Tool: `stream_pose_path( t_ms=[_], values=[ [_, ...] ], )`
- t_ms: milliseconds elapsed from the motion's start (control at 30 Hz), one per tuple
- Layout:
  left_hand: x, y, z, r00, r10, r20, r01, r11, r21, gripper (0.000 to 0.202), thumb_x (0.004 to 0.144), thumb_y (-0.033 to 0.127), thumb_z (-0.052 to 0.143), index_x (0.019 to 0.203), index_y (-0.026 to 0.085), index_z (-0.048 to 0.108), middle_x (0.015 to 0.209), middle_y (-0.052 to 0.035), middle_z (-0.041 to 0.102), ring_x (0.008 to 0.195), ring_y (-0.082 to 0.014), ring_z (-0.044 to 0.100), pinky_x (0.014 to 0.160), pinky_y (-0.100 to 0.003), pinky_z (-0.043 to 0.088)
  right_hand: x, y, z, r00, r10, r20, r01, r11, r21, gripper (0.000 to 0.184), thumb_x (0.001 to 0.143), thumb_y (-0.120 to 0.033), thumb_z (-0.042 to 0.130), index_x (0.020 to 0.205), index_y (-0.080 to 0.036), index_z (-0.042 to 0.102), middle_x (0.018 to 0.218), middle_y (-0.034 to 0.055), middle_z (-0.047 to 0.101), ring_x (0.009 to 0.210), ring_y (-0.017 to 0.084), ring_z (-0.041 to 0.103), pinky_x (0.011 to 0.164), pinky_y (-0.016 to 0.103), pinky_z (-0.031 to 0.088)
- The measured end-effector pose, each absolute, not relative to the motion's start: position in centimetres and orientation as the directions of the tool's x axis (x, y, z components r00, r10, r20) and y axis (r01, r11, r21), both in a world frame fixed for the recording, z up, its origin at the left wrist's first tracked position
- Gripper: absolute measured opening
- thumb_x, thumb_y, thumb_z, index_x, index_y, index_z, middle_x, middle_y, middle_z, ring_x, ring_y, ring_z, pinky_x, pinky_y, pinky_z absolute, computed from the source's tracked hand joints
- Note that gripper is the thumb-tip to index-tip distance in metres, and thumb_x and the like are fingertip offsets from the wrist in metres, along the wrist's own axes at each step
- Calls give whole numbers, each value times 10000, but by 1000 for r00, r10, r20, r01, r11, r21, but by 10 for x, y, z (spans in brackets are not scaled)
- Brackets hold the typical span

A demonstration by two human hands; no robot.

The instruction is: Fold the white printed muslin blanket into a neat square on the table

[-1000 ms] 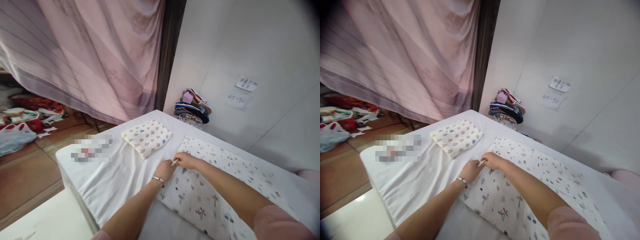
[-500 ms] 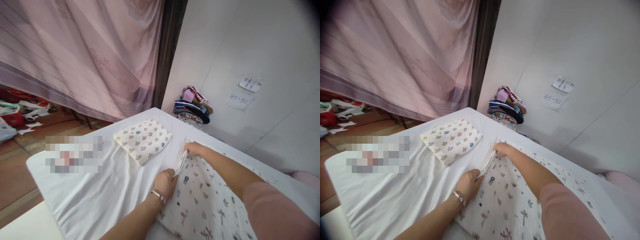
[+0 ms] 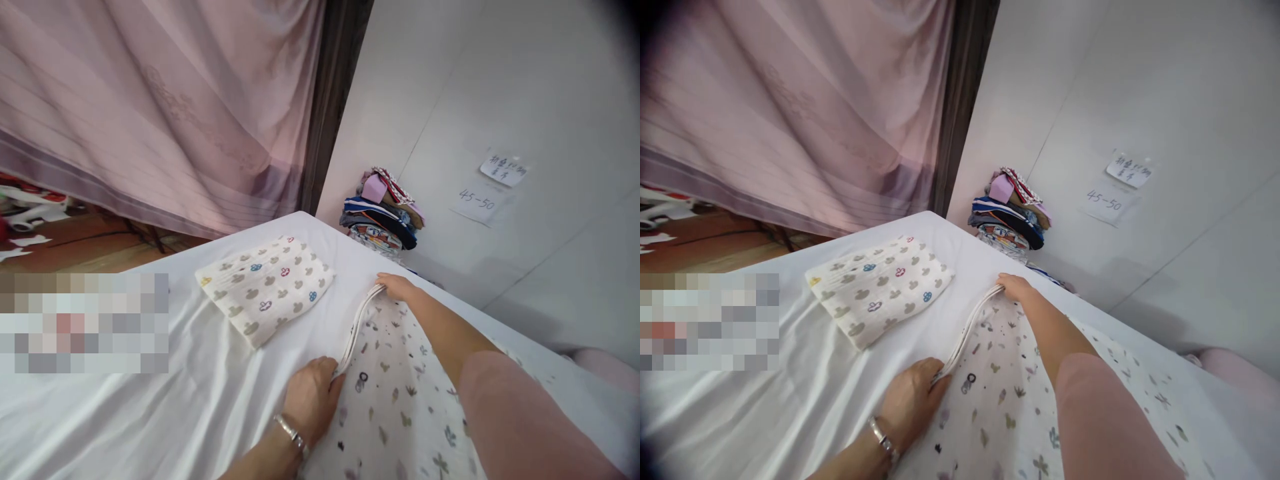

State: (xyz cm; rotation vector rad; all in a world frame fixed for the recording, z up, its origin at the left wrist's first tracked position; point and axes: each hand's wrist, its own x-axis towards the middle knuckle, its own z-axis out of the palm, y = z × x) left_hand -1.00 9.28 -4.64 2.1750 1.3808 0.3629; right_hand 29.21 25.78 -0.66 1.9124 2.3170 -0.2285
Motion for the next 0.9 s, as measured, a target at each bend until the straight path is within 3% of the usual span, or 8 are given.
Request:
stream_pose_path(
  t_ms=[233,367,500,600,767,900],
  values=[
    [-9,94,-48,437,897,-62,765,-334,551,219,849,316,385,756,196,543,812,-49,620,776,-185,568,658,-291,357,308,258,-23,-48,989,-142,972,14,-233,430,699,-51,421,1049,-205,618,1097,26,625,1034,178,533,872,258,394],
    [-10,94,-50,440,897,-43,757,-345,556,227,853,313,374,753,195,539,814,-50,621,771,-188,566,654,-296,354,310,260,-23,29,978,-204,942,-95,-321,420,760,-152,398,1132,-196,589,1029,40,651,875,177,600,674,253,479],
    [-10,94,-48,437,898,-54,755,-333,565,225,854,315,376,750,195,536,818,-47,621,770,-187,565,657,-295,353,306,261,-18,58,968,-242,916,-148,-372,395,810,-259,379,1141,-205,587,1018,40,652,824,173,607,547,229,476],
    [-10,93,-48,432,901,-49,753,-330,570,219,852,318,385,746,196,534,815,-40,619,768,-185,563,656,-292,352,301,262,-16,78,970,-229,917,-160,-365,359,797,-239,410,1077,-192,631,1010,47,657,808,173,605,584,238,476],
    [-10,94,-48,438,898,-46,750,-337,570,218,855,321,389,743,197,529,812,-36,618,763,-183,563,648,-286,348,297,264,-17,100,983,-154,933,-146,-329,310,710,-137,491,940,-197,691,1015,29,660,924,182,572,778,253,434],
    [-10,94,-47,445,894,-52,752,-342,563,219,858,316,387,749,194,533,818,-37,617,777,-181,563,657,-284,351,299,265,-19,143,982,-126,924,-178,-338,245,701,-145,512,834,-207,708,869,9,685,857,173,585,738,235,423]
  ],
)
